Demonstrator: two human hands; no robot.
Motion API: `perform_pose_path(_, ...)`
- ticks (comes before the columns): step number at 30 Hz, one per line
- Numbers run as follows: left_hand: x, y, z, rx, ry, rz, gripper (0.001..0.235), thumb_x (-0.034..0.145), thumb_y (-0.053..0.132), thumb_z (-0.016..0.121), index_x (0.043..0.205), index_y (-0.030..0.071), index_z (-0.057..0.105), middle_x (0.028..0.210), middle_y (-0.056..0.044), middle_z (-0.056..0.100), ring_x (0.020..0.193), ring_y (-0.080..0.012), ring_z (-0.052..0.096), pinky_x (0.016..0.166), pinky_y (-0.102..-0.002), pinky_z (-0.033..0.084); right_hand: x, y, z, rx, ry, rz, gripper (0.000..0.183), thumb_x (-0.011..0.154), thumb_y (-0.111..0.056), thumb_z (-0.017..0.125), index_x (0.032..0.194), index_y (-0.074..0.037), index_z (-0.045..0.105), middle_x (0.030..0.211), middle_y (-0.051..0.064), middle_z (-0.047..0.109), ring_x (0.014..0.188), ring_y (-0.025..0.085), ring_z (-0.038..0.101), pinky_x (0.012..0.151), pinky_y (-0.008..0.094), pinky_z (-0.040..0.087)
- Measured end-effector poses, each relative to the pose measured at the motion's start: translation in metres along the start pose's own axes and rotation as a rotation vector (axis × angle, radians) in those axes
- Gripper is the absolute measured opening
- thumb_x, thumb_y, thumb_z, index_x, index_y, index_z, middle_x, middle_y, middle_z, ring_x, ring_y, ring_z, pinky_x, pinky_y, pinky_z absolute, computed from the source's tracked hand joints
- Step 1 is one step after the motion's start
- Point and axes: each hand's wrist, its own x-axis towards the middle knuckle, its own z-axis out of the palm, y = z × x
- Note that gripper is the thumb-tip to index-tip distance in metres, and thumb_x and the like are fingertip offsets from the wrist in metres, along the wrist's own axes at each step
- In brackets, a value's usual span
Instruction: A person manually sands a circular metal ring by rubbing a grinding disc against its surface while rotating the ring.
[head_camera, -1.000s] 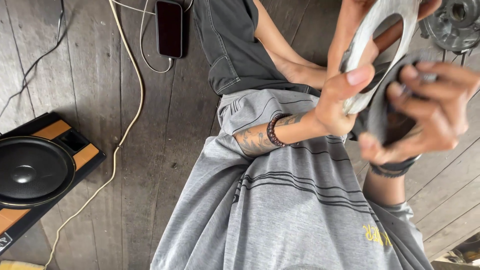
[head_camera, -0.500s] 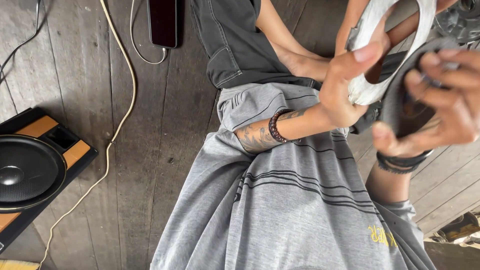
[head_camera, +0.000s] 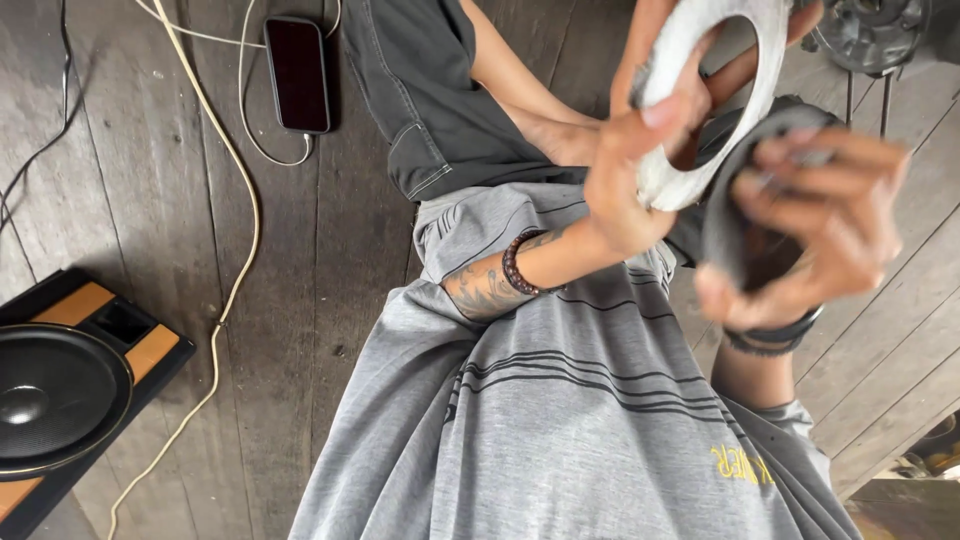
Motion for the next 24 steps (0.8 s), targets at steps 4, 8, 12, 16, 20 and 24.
perform_pose_path(4,0.012,-0.01,-0.053,0.278,-0.264,0.029,0.116,0.071,0.02,0.061,0.178,0.014,0.017,0.161,-0.026,0.044,0.154,-0.0598,0.045,0.122,-0.063,0.048,-0.022,0.041,-0.018,0.241,0.102,0.173,0.074,0.092,-0.054,0.057,0.105,0.018,0.054,0.119,0.032,0.054,0.121,0.043,0.052,0.109,0.056,0.051)
perform_pose_path(8,0.025,-0.016,-0.083,0.44,-0.295,-0.147,0.083,0.092,0.023,0.05,0.17,0.001,0.032,0.167,-0.022,0.045,0.158,-0.0344,0.044,0.129,-0.049,0.041,-0.082,0.08,-0.031,1.366,0.201,0.687,0.071,0.088,-0.079,0.043,0.14,-0.033,0.058,0.168,0.01,0.037,0.143,0.037,0.042,0.084,0.054,0.05)
perform_pose_path(12,0.057,-0.002,-0.091,0.662,-0.43,-0.221,0.051,0.103,0.021,0.059,0.149,0.001,0.052,0.128,-0.028,0.068,0.105,-0.0379,0.067,0.09,-0.049,0.059,-0.114,0.114,-0.021,1.894,0.035,0.519,0.079,0.087,-0.074,0.062,0.151,-0.027,0.066,0.172,0.014,0.036,0.154,0.047,0.033,0.067,0.073,0.063)
perform_pose_path(16,0.053,0.017,-0.061,0.765,-0.393,-0.52,0.049,0.095,0.035,0.063,0.119,-0.008,0.06,0.096,-0.022,0.067,0.074,-0.031,0.063,0.061,-0.043,0.053,-0.106,0.08,-0.006,1.735,0.1,0.772,0.097,0.077,-0.084,0.052,0.148,-0.022,0.072,0.152,0.02,0.06,0.118,0.039,0.066,0.067,0.061,0.063)
perform_pose_path(20,0.11,0.053,-0.123,1.135,-0.662,-0.259,0.038,0.097,0.034,0.054,0.12,0.006,0.066,0.116,-0.003,0.065,0.1,-0.0184,0.061,0.089,-0.037,0.051,-0.093,0.076,0.009,1.68,0.043,0.767,0.11,0.072,-0.084,0.049,0.154,-0.011,0.056,0.145,0.017,0.057,0.127,0.038,0.058,0.08,0.059,0.062)
perform_pose_path(24,0.11,0.168,-0.176,1.911,0.022,1.295,0.012,0.083,0.006,0.063,0.095,0.007,0.063,0.082,-0.005,0.06,0.072,-0.0182,0.052,0.067,-0.035,0.047,-0.105,0.089,0.011,1.806,-0.037,0.593,0.096,0.093,-0.076,0.052,0.164,-0.013,0.048,0.155,0.011,0.053,0.138,0.036,0.05,0.09,0.062,0.062)
